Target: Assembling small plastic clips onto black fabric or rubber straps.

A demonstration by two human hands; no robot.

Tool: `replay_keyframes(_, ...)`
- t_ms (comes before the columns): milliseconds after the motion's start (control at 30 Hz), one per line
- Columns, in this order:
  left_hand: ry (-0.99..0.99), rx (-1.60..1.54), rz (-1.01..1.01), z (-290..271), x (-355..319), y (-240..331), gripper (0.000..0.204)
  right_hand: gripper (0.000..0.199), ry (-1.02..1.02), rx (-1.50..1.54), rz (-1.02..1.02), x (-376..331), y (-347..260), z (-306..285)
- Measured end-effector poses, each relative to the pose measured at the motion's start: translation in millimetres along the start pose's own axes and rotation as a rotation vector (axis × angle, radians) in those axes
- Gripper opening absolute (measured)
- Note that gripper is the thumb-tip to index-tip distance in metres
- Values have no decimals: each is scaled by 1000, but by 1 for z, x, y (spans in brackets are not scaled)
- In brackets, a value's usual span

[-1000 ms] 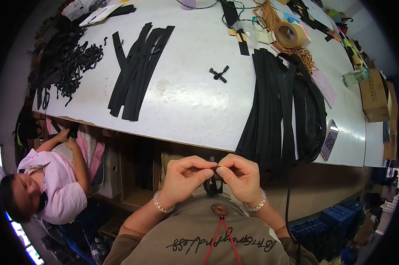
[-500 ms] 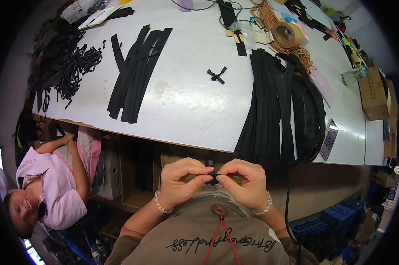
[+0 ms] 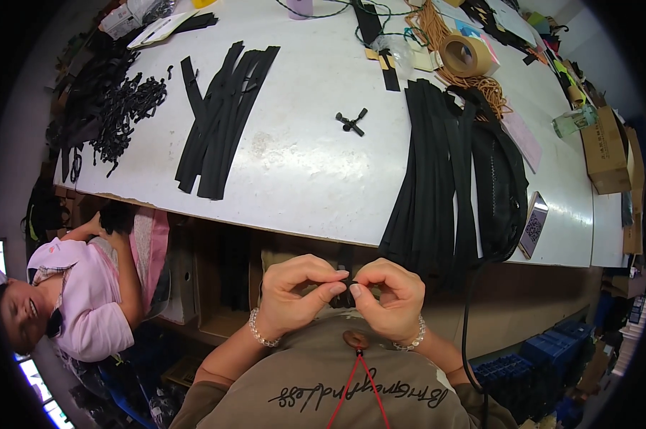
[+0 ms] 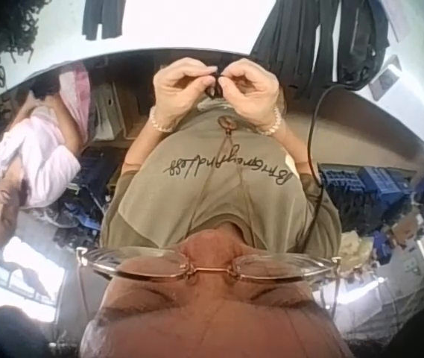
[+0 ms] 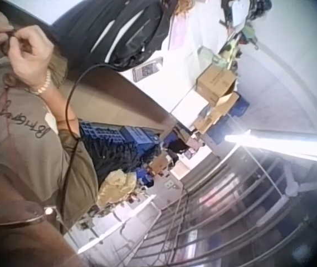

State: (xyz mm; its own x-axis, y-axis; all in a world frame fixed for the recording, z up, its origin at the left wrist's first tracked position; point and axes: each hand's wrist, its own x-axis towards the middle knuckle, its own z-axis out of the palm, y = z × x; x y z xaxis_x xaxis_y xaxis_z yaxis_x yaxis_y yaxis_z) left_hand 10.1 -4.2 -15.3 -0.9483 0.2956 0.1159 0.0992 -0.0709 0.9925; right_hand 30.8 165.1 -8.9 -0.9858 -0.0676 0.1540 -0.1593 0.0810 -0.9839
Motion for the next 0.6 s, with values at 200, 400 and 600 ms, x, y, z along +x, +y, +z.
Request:
replay_keyframes(200, -24, -12, -47, 1, -4, -2, 14, 8, 56, 63, 26, -8, 2, 4)
replay_keyframes(400, -5, 117, 180, 0, -3, 0, 20, 12, 33, 70, -114, -7, 9, -1)
replay_keyframes(600, -17, 149, 348, -1, 0, -6, 20, 16, 43, -1, -226, -7, 11, -6)
